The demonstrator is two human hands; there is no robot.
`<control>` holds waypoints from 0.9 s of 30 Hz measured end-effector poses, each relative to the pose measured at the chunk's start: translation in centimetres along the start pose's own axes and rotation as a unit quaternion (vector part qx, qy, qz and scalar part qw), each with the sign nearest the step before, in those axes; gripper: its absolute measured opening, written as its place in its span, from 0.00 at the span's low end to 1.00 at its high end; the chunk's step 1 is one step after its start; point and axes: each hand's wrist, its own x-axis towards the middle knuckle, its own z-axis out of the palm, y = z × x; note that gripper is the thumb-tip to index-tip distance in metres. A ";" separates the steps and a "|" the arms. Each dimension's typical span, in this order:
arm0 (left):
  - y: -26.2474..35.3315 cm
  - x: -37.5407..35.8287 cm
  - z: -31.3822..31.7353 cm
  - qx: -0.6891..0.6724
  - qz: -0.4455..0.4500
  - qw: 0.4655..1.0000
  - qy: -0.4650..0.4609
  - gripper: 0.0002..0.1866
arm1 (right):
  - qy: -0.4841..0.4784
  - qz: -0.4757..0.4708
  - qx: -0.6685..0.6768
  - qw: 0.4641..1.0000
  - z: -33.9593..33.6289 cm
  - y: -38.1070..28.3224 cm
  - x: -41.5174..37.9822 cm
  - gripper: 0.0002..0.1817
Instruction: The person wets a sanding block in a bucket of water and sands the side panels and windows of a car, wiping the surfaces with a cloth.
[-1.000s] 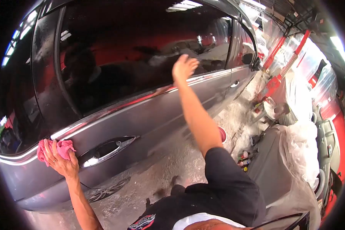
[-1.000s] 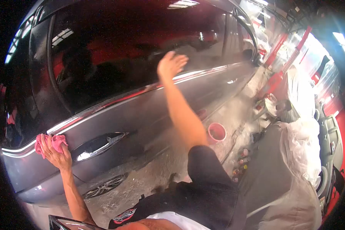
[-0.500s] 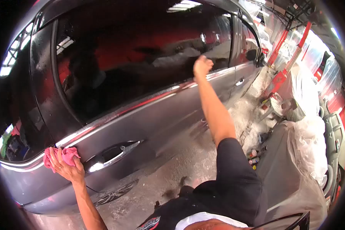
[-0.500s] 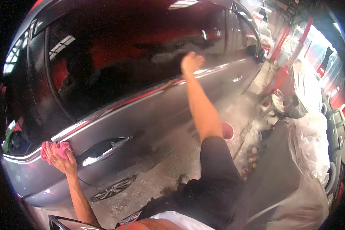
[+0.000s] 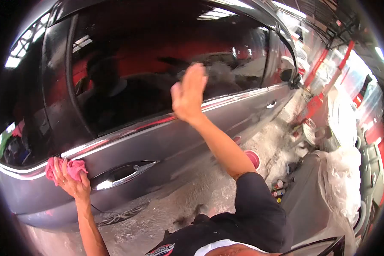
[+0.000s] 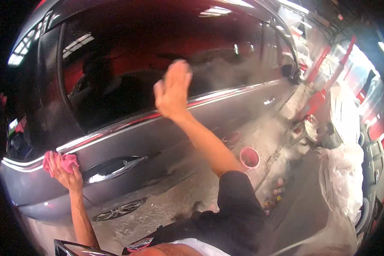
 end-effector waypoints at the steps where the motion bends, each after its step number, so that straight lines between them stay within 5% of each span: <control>1: 0.0 -0.1 -0.1 -0.011 0.006 1.000 -0.001 0.26 | -0.071 -0.122 0.001 0.990 -0.8 -0.8 -0.5 0.40; 2: -0.1 -0.1 -0.2 -0.021 0.013 1.000 0.003 0.26 | -0.134 -0.245 0.003 0.960 -1.3 -1.3 -0.3 0.41; 3: -0.1 -0.2 -0.2 -0.012 0.004 1.000 -0.003 0.27 | -0.130 -0.244 -0.016 0.961 -2.3 -0.3 1.7 0.40; 4: 0.0 -0.4 0.0 -0.003 -0.010 1.000 0.005 0.27 | -0.035 -0.135 0.016 0.990 -1.2 1.6 4.3 0.38; 5: 0.0 -0.5 0.0 -0.012 -0.016 1.000 -0.006 0.27 | -0.044 0.026 0.072 0.996 -2.1 1.9 7.4 0.37; 6: -0.2 -0.6 -0.1 -0.021 -0.019 0.999 -0.016 0.27 | 0.096 0.101 0.044 0.989 0.2 2.4 8.6 0.36; 8: 0.1 -0.3 -0.2 -0.008 -0.038 0.999 0.000 0.27 | 0.086 0.034 0.002 0.996 0.9 -2.3 7.8 0.36; 10: 0.1 -0.2 -0.6 -0.015 -0.025 1.000 -0.001 0.29 | 0.009 -0.293 -0.040 0.955 0.3 -10.4 2.5 0.37; 12: -0.1 -0.2 -0.8 -0.024 -0.036 0.999 -0.001 0.32 | -0.075 -0.448 0.041 0.890 0.2 -13.8 2.3 0.36; 16: 0.0 -0.4 -0.7 -0.031 -0.058 0.998 0.008 0.32 | 0.045 -0.349 0.018 0.936 1.4 -17.4 10.3 0.34; 22: 0.0 -0.4 -1.2 -0.031 -0.062 0.998 0.007 0.33 | -0.047 -0.535 0.062 0.841 0.9 -21.4 5.6 0.32; 27: -0.1 -0.4 -0.8 -0.039 -0.065 0.997 0.013 0.33 | 0.027 -0.448 0.057 0.892 1.8 -25.0 9.4 0.30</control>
